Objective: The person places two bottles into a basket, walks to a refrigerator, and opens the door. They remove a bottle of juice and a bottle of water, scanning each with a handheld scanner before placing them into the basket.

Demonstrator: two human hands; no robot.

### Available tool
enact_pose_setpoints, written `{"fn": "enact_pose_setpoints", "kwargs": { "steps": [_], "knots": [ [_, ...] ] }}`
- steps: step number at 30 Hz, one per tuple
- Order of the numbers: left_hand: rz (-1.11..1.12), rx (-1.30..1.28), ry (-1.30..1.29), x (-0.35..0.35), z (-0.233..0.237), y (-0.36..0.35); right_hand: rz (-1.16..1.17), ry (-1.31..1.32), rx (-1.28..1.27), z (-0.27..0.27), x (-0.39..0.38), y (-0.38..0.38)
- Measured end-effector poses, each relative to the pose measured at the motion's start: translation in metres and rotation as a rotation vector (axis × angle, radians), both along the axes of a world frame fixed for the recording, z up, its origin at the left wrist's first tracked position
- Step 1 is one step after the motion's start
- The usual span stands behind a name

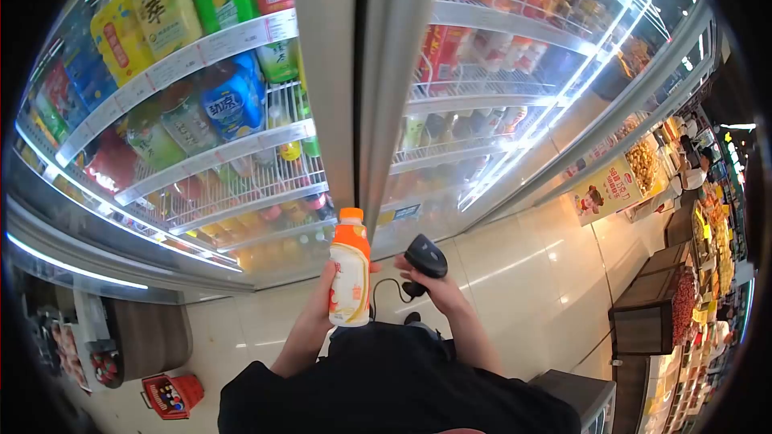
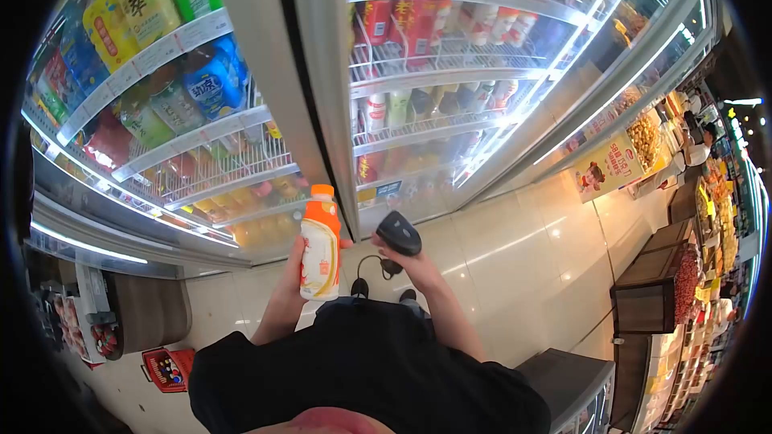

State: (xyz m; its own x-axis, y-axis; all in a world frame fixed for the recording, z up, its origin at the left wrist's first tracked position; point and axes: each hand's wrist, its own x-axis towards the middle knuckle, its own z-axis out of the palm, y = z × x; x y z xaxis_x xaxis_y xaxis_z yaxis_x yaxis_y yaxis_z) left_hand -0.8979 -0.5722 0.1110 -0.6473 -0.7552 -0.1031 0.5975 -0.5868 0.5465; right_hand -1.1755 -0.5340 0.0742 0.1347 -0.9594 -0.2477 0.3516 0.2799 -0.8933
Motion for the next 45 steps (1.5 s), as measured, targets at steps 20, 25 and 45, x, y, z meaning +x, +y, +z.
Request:
{"fn": "enact_pose_setpoints", "kwargs": {
  "steps": [20,25,45],
  "knots": [
    [0.003,0.21,-0.281,-0.237,0.027,0.114,-0.199,-0.078,0.142,0.013,-0.168,0.108],
    [0.126,0.264,-0.222,-0.242,0.037,0.144,0.068,0.063,0.133,0.003,-0.196,0.108],
    [0.421,0.502,-0.159,-0.267,0.025,0.145,0.082,0.444,0.021,0.056,-0.218,0.139]
  ]
}}
